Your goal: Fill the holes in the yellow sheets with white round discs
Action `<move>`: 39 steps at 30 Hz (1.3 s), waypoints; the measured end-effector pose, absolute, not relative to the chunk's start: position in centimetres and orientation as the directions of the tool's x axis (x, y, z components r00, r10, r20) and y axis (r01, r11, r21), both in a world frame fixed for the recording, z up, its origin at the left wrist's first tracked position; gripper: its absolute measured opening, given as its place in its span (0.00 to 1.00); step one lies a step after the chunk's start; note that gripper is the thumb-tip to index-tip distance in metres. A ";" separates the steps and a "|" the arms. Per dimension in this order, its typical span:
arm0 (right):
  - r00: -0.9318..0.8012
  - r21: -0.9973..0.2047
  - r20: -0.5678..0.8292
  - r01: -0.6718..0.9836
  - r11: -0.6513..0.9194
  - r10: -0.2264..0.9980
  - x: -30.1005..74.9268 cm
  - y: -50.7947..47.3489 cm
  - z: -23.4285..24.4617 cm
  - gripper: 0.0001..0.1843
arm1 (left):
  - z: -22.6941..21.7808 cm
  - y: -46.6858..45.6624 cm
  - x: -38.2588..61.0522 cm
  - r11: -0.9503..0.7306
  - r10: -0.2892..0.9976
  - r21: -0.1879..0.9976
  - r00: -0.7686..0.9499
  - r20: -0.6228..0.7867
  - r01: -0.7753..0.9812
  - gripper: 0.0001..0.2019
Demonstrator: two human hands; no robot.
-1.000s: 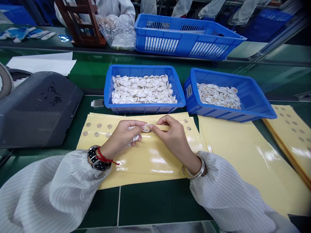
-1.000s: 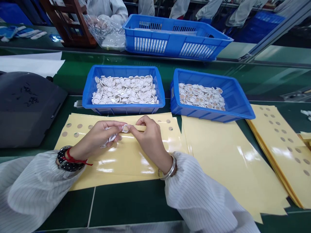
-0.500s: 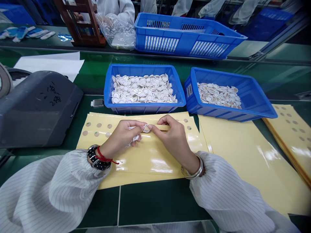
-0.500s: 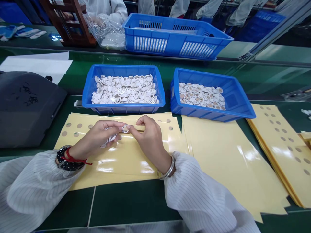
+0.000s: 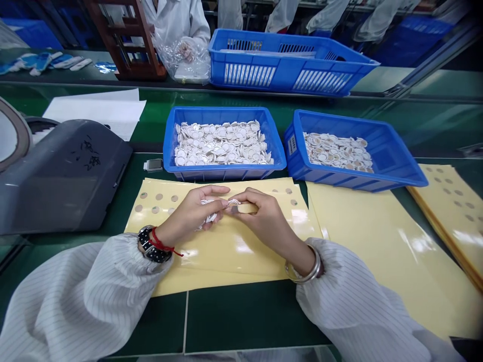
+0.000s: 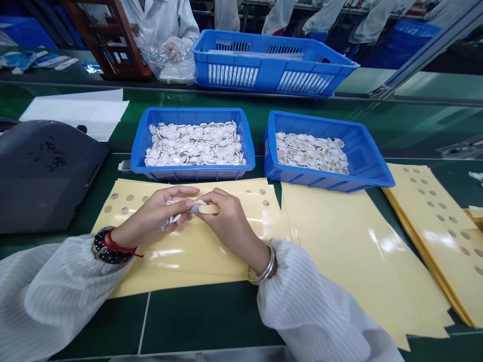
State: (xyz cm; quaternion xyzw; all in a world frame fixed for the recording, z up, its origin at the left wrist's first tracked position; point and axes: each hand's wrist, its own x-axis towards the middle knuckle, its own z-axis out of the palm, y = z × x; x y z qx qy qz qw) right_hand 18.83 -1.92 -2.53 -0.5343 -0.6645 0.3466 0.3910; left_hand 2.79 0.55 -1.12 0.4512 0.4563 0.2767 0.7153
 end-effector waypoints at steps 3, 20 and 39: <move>0.116 -0.906 0.253 0.376 0.193 0.961 20.3 -1.4 -1.4 0.05 | -1.1 0.9 2.7 0.482 0.822 0.872 0.387 -0.418 -0.081 0.11; -0.426 -0.552 0.474 0.538 0.637 0.771 15.4 -4.7 -3.7 0.13 | -1.0 0.0 3.6 0.697 0.691 0.443 0.362 -0.626 -0.563 0.14; -0.002 -0.996 -0.074 0.052 -0.074 0.997 18.3 -1.8 -0.9 0.16 | 0.0 -0.6 3.5 0.366 0.860 0.929 0.400 -0.317 -0.050 0.17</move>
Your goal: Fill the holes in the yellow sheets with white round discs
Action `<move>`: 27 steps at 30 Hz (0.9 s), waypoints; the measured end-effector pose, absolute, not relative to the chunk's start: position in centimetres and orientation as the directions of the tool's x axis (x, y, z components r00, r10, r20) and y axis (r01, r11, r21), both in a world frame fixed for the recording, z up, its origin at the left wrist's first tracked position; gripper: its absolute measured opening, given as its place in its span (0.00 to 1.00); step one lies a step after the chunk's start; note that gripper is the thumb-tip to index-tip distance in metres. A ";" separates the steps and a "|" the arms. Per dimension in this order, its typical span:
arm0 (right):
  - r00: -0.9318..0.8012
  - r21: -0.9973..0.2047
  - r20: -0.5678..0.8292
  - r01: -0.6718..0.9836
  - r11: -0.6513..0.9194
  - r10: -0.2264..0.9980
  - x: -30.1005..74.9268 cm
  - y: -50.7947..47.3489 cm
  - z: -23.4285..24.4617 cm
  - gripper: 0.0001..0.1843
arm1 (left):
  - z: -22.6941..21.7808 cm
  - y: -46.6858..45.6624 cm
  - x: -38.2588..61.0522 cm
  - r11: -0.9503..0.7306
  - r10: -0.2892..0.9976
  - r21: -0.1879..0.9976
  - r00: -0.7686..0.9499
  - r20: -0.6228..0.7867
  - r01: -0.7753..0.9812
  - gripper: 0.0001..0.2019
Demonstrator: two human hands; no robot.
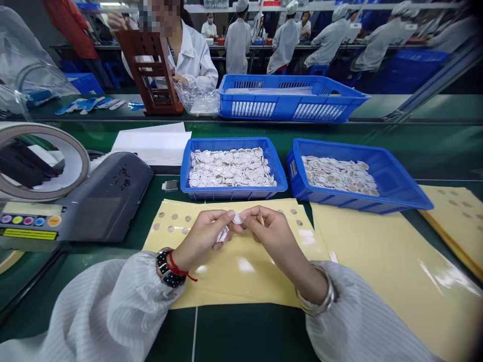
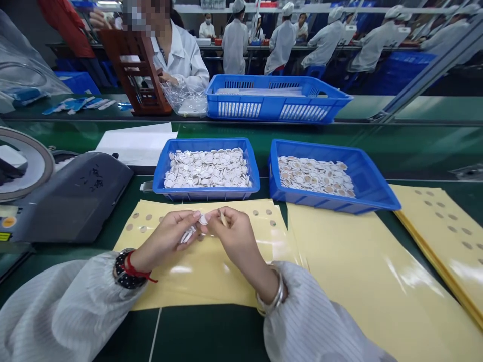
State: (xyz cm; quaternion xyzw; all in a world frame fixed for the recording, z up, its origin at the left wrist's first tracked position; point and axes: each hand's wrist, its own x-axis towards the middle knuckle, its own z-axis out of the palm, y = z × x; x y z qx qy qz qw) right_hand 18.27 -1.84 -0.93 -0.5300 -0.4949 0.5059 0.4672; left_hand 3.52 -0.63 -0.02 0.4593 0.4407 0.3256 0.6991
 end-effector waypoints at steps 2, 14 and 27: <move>0.068 -0.995 -0.033 0.097 -0.039 0.997 18.5 -2.2 -1.9 0.16 | 0.3 -0.3 3.1 0.312 0.887 0.950 0.357 -0.294 0.008 0.16; -0.310 -0.819 0.052 0.531 0.218 0.949 22.5 -2.7 -2.3 0.16 | -0.6 0.9 1.8 0.579 0.748 0.814 0.418 -0.515 -0.034 0.08; -0.149 -0.431 0.071 0.887 0.165 0.986 22.5 -0.5 -1.9 0.10 | -1.0 1.3 1.9 0.624 0.722 0.781 0.394 -0.569 -0.016 0.09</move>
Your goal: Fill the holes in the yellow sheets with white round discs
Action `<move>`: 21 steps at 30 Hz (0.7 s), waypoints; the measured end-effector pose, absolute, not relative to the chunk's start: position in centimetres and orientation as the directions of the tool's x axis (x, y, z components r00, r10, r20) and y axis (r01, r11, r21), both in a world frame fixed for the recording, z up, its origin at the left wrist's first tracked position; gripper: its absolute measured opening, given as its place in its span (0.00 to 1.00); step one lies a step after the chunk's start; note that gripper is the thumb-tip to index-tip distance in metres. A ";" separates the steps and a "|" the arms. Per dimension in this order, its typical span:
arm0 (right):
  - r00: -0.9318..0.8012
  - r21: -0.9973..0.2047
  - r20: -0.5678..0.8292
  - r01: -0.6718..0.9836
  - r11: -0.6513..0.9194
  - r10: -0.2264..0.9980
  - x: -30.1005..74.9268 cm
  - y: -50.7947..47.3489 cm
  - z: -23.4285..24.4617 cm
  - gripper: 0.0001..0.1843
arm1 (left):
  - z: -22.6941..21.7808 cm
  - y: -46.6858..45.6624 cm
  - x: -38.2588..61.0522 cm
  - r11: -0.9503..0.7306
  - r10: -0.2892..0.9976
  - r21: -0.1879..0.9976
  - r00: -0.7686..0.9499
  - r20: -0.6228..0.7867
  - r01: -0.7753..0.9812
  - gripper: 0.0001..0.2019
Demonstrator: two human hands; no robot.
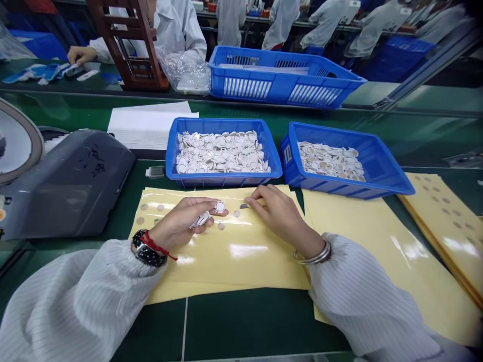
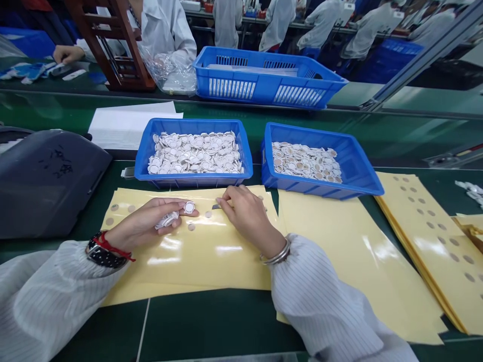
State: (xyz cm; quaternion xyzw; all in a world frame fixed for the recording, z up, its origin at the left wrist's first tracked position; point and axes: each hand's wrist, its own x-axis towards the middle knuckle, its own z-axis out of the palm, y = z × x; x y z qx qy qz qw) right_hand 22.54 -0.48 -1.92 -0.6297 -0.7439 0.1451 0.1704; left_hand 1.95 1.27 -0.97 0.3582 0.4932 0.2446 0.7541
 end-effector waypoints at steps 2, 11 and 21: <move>-0.170 -0.439 0.076 0.879 0.186 0.982 22.4 -0.3 -2.2 0.10 | -0.9 1.3 2.0 0.620 0.725 0.785 0.387 -0.570 -0.006 0.09; -0.170 -0.546 0.146 0.808 0.223 0.975 22.3 -0.4 -2.2 0.17 | -0.8 1.2 2.2 0.618 0.726 0.786 0.381 -0.572 0.001 0.08; 0.048 -0.858 0.098 0.510 0.060 0.994 19.0 -0.9 -2.8 0.19 | -1.0 1.3 1.9 0.606 0.716 0.795 0.414 -0.563 0.033 0.08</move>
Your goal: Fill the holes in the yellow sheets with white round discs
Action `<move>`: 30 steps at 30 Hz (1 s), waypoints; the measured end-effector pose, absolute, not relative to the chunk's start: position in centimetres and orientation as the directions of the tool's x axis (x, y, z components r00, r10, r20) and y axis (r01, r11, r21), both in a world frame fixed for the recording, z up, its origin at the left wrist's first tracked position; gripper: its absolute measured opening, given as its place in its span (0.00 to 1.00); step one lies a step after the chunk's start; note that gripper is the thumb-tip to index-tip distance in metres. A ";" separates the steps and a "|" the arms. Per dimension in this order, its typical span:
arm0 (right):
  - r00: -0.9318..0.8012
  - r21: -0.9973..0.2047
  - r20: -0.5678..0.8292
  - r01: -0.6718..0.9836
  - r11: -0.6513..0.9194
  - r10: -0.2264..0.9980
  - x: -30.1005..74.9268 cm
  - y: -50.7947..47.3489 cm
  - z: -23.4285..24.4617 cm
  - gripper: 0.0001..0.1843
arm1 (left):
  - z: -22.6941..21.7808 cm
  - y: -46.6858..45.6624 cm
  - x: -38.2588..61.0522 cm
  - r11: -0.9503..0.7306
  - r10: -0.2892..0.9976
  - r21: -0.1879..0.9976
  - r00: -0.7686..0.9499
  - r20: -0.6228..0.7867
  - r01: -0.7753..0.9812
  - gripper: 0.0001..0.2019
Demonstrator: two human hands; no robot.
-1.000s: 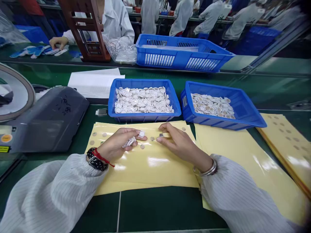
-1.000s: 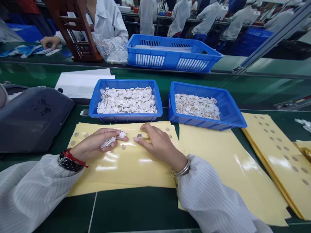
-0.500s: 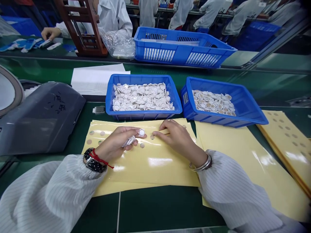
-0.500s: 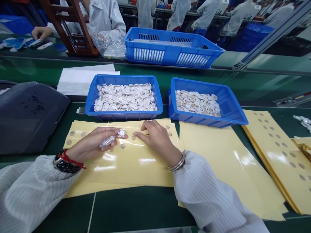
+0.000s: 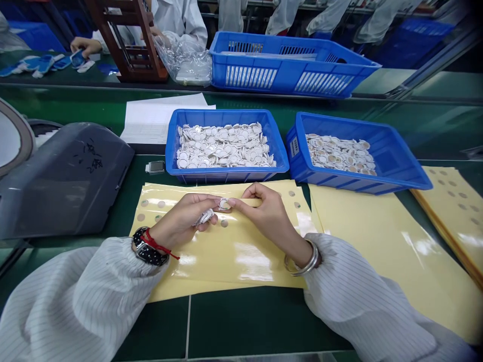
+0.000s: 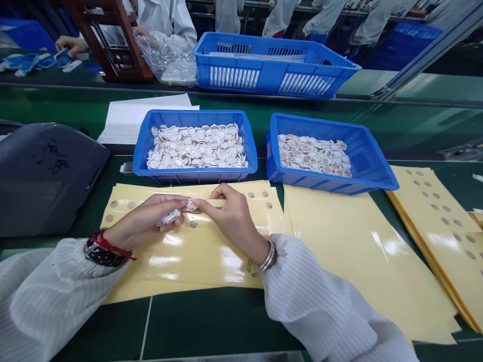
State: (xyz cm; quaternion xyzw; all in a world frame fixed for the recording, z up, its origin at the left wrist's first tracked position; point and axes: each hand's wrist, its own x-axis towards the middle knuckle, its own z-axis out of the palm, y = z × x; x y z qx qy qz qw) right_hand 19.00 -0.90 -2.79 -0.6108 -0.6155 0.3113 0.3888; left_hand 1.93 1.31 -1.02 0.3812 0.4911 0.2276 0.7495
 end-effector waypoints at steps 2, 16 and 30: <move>0.074 -0.837 0.116 0.545 0.058 0.990 18.6 -0.9 -3.0 0.19 | -1.0 1.3 1.9 0.602 0.715 0.798 0.422 -0.558 0.035 0.08; 0.087 -0.803 0.130 0.594 0.054 0.988 18.4 -0.9 -3.0 0.17 | -1.0 1.2 1.9 0.588 0.726 0.809 0.428 -0.539 0.021 0.08; 0.077 -0.751 0.171 0.655 0.079 0.982 18.1 -1.1 -3.2 0.16 | -1.4 1.2 1.7 0.574 0.734 0.819 0.437 -0.520 0.011 0.09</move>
